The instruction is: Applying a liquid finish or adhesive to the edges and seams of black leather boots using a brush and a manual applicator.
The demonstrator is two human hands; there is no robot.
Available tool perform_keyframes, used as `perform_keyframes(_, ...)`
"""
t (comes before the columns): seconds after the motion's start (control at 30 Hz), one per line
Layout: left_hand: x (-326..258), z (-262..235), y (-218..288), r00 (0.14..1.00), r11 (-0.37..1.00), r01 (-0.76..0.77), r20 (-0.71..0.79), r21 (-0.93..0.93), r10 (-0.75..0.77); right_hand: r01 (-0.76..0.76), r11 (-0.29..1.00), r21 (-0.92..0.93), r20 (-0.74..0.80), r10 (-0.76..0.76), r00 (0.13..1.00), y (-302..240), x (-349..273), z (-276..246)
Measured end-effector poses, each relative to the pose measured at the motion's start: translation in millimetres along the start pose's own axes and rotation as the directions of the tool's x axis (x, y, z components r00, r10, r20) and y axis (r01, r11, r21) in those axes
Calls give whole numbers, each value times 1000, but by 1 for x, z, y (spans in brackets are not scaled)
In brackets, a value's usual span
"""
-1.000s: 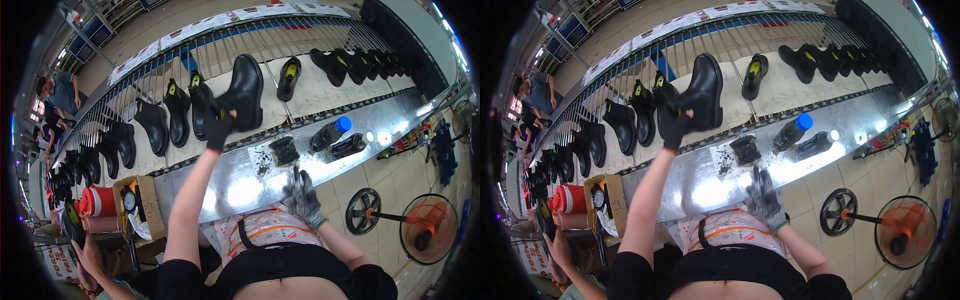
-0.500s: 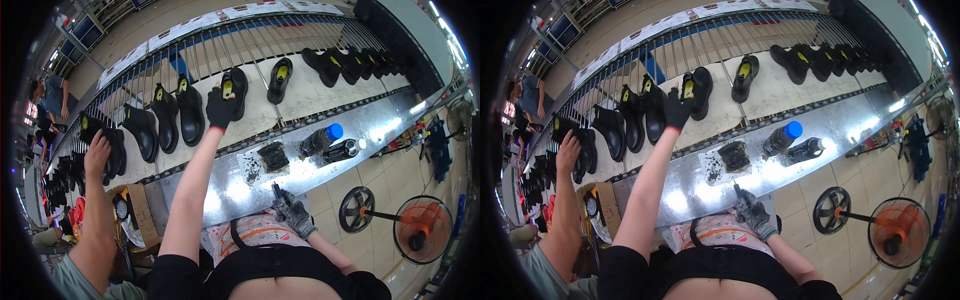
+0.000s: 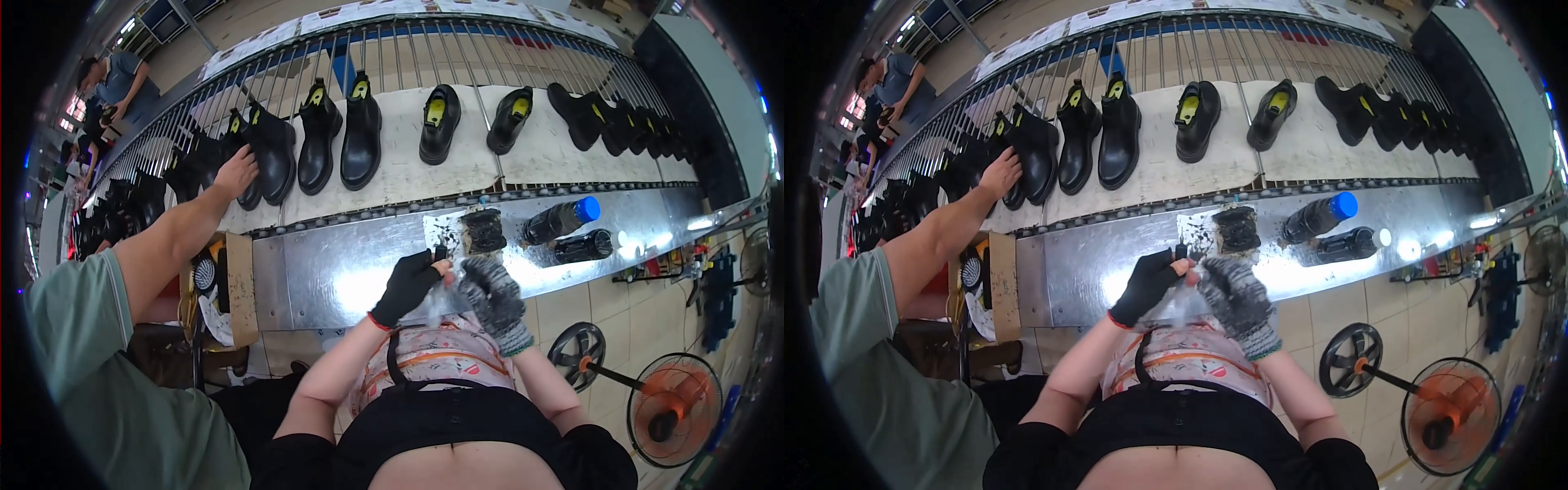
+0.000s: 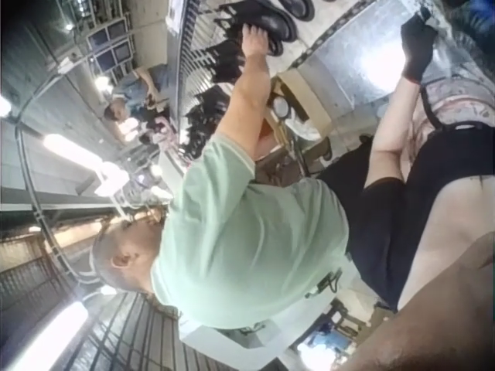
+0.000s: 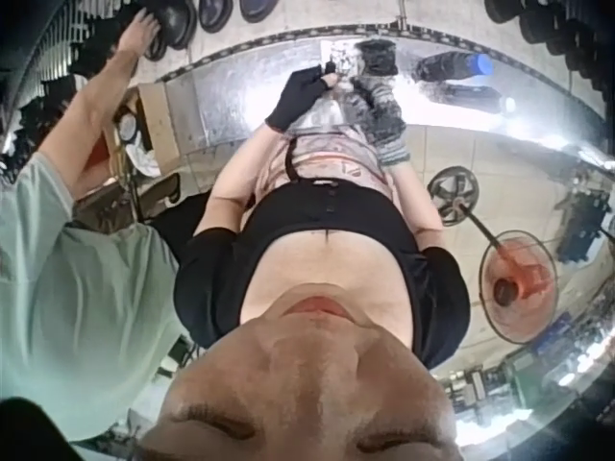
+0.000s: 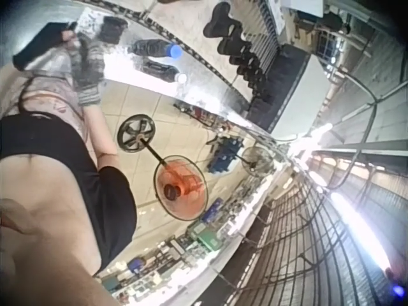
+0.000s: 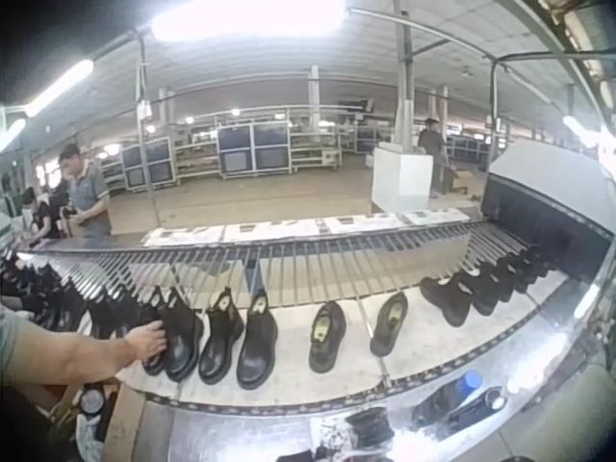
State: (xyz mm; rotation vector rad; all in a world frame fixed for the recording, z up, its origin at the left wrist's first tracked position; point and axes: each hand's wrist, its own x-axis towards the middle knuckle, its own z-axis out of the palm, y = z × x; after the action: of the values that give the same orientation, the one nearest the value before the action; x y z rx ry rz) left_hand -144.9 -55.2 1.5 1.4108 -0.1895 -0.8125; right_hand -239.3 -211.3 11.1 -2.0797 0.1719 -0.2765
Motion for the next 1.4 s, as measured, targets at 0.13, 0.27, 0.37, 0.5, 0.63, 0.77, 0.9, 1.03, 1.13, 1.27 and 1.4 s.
perform_keyframes(0.13, -13, -19, 33, 947, 986, 148, 275, 78, -163, 350, 896, -273, 60, -347, 936, -26, 32, -38)
perform_keyframes(0.27, -37, -28, 65, 867, 962, 251, 417, 110, -274, 606, 483, -632, 340, -530, 777, -49, 36, -39)
perform_keyframes(0.37, -48, -24, 80, 830, 967, 240, 499, 83, -249, 631, -96, -770, 491, -721, 489, -58, 45, -43)
perform_keyframes(0.5, -68, -12, 85, 885, 956, 99, 414, 276, -211, 807, 503, -311, 522, -619, 587, -100, 34, -61)
perform_keyframes(0.63, -87, -2, 83, 853, 588, -521, 396, 619, 340, 684, 621, -382, 505, -479, 718, -92, 21, -60)
perform_keyframes(0.77, -82, 5, 64, 849, 497, -510, 319, 702, 421, 595, 738, -317, 453, -434, 779, -83, 30, -52)
perform_keyframes(0.9, -64, -2, 48, 751, 245, -580, 392, 777, 532, 540, 795, -275, 501, -361, 787, -91, 40, -57)
perform_keyframes(1.03, -68, -18, 44, 661, 206, -621, 364, 756, 656, 643, 672, -368, 365, -531, 764, -89, 36, -63)
perform_keyframes(1.13, -70, -42, 43, 764, 481, -526, 142, 701, 629, 327, 945, -19, -31, -327, 944, -53, 44, -72)
perform_keyframes(1.27, -50, -34, 8, 849, 789, -381, -156, 482, 505, 74, 985, 158, 282, -117, 952, -48, 37, -12)
perform_keyframes(1.4, -13, -10, -29, 904, 841, -339, -102, 422, 416, 32, 875, 484, 240, -167, 956, -2, -5, 58)
